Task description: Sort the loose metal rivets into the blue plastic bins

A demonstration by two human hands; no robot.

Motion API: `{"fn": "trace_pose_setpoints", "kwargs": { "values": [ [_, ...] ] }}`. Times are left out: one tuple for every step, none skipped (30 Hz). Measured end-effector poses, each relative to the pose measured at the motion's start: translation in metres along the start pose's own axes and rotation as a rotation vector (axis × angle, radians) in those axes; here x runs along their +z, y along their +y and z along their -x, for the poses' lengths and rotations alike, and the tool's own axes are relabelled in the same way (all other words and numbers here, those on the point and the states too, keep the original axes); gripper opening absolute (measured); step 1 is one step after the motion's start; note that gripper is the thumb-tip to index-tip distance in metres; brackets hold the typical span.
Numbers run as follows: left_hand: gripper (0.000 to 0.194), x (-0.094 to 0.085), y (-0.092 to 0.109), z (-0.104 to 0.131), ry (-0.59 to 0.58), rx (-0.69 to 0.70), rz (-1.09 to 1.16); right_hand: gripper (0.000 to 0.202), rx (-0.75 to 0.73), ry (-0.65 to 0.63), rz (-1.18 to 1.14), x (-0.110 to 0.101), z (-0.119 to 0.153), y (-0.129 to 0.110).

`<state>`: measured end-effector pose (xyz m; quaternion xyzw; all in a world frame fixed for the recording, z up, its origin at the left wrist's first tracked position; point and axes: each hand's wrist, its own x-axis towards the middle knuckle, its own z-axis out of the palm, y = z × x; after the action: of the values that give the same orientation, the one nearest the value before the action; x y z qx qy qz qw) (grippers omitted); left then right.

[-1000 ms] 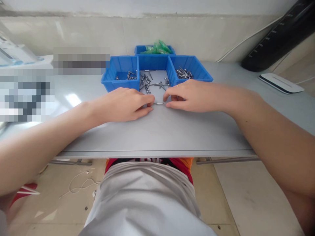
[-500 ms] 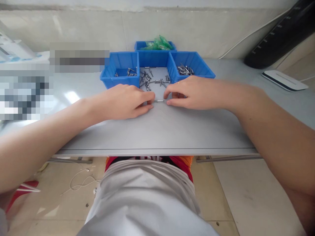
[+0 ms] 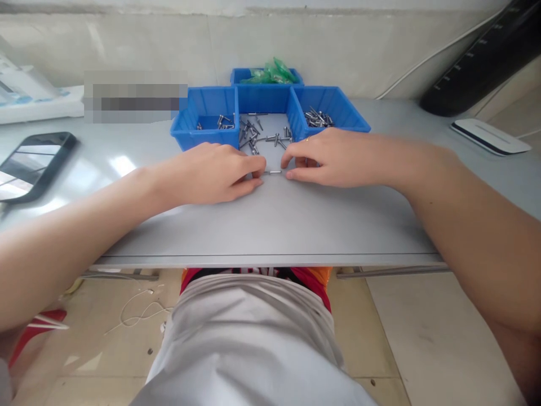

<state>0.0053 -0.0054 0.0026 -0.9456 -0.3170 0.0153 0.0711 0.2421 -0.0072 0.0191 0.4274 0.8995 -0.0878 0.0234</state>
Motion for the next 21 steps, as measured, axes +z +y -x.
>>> {"fn": "trace_pose_setpoints", "kwargs": {
  "values": [
    [0.032, -0.0001, 0.0001, 0.0, -0.003, -0.002, 0.004, 0.031, -0.001, 0.006, 0.003, 0.0007, -0.0003, 0.0013],
    [0.032, -0.0003, 0.0002, -0.0001, -0.006, -0.003, 0.009, 0.031, 0.001, 0.015, 0.009, 0.0015, -0.0006, 0.0025],
    [0.032, -0.0005, 0.0004, -0.0001, -0.007, -0.004, 0.013, 0.031, 0.003, 0.023, 0.015, 0.0022, -0.0011, 0.0036],
    [0.032, -0.0007, 0.0006, -0.0002, -0.007, -0.006, 0.017, 0.031, 0.005, 0.03, 0.019, 0.0029, -0.0015, 0.0045],
    [0.032, -0.0008, 0.0009, -0.0002, -0.006, -0.007, 0.02, 0.032, 0.007, 0.032, 0.021, 0.0036, -0.002, 0.0051],
    [0.032, -0.001, 0.0011, -0.0002, -0.004, -0.008, 0.022, 0.032, 0.008, 0.03, 0.019, 0.004, -0.0024, 0.0055],
    [0.032, -0.001, 0.0014, -0.0001, 0.002, -0.008, 0.019, 0.033, 0.01, 0.029, 0.017, 0.0043, -0.0027, 0.0058],
    [0.032, -0.0011, 0.0016, -0.0001, 0.01, -0.009, 0.013, 0.034, 0.013, 0.029, 0.014, 0.0045, -0.003, 0.006],
    [0.032, -0.0011, 0.0018, -0.0001, 0.015, -0.009, 0.008, 0.034, 0.015, 0.027, 0.01, 0.0046, -0.0031, 0.0061],
    [0.032, -0.001, 0.0018, 0.0, 0.017, -0.009, 0.005, 0.034, 0.016, 0.025, 0.007, 0.0046, -0.0031, 0.0062],
    [0.031, -0.0009, 0.0018, 0.0001, 0.017, -0.01, 0.005, 0.035, 0.015, 0.024, 0.005, 0.0046, -0.0031, 0.0062],
    [0.031, -0.0008, 0.0017, 0.0001, 0.015, -0.01, 0.009, 0.035, 0.013, 0.024, 0.006, 0.0045, -0.0031, 0.0063],
    [0.03, -0.0006, 0.0015, 0.0001, 0.012, -0.01, 0.015, 0.035, 0.013, 0.025, 0.008, 0.0043, -0.003, 0.0063],
    [0.03, -0.0004, 0.0012, 0.0002, 0.011, -0.012, 0.023, 0.035, 0.013, 0.025, 0.011, 0.0041, -0.0029, 0.0063],
    [0.029, -0.0003, 0.001, 0.0002, 0.011, -0.013, 0.031, 0.035, 0.012, 0.024, 0.014, 0.004, -0.0028, 0.0062],
    [0.029, -0.0001, 0.0007, 0.0002, 0.013, -0.014, 0.039, 0.035, 0.013, 0.022, 0.018, 0.0037, -0.0026, 0.006],
    [0.029, 0.0001, 0.0005, 0.0002, 0.014, -0.015, 0.047, 0.035, 0.015, 0.019, 0.02, 0.0035, -0.0025, 0.0057],
    [0.029, 0.0002, 0.0003, 0.0002, 0.016, -0.017, 0.055, 0.035, 0.014, 0.017, 0.02, 0.0033, -0.0023, 0.0054],
    [0.029, 0.0003, 0.0002, 0.0002, 0.018, -0.018, 0.062, 0.035, 0.012, 0.018, 0.019, 0.0031, -0.0021, 0.005],
    [0.029, 0.0003, 0.0001, 0.0002, 0.017, -0.017, 0.067, 0.035, 0.008, 0.019, 0.017, 0.0029, -0.0018, 0.0045],
    [0.028, 0.0003, 0.0, 0.0002, 0.018, -0.016, 0.069, 0.035, 0.006, 0.022, 0.015, 0.0027, -0.0016, 0.0041]
  ]
}}
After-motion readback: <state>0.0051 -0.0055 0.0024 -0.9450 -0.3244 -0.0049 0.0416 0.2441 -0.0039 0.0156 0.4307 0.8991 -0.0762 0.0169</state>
